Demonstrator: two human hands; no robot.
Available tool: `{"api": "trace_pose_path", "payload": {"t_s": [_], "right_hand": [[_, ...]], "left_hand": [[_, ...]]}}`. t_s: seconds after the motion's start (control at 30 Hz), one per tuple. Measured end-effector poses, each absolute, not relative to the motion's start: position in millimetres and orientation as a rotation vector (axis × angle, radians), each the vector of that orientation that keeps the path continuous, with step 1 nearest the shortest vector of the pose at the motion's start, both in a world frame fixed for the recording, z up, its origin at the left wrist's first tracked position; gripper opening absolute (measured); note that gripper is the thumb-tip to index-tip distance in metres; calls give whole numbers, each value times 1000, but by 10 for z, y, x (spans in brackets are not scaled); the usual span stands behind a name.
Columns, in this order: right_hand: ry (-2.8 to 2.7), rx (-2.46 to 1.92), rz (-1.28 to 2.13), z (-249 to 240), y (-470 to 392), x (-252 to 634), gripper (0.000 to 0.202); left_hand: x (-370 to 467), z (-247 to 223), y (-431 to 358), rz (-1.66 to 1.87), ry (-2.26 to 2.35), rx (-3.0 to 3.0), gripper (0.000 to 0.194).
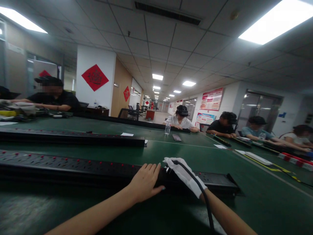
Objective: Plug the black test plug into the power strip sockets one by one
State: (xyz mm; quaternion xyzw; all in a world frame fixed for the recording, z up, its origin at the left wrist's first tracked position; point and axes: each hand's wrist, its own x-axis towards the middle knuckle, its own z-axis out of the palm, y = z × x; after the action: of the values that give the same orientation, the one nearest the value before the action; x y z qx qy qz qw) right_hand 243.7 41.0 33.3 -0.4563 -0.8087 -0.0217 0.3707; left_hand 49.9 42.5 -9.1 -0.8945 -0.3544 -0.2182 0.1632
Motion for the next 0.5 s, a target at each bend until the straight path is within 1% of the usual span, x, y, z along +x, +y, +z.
{"api": "trace_pose_path", "payload": {"t_s": [0.17, 0.23, 0.27, 0.4, 0.5], "right_hand": [[-2083, -1264, -143, 275, 450, 2221, 30], [-2091, -1317, -247, 234, 415, 2162, 31], [-2116, -1318, -263, 219, 392, 2143, 33], [-2081, -1318, -272, 211, 311, 2112, 31], [-2088, -1319, -252, 236, 284, 2108, 30]], "left_hand": [[476, -33, 428, -556, -979, -2576, 54], [480, -45, 443, -532, -978, -2584, 50], [484, -64, 453, -529, -982, -2582, 50], [502, -170, 485, -597, -982, -2542, 62], [515, -189, 463, -613, -1051, -2529, 61]]}}
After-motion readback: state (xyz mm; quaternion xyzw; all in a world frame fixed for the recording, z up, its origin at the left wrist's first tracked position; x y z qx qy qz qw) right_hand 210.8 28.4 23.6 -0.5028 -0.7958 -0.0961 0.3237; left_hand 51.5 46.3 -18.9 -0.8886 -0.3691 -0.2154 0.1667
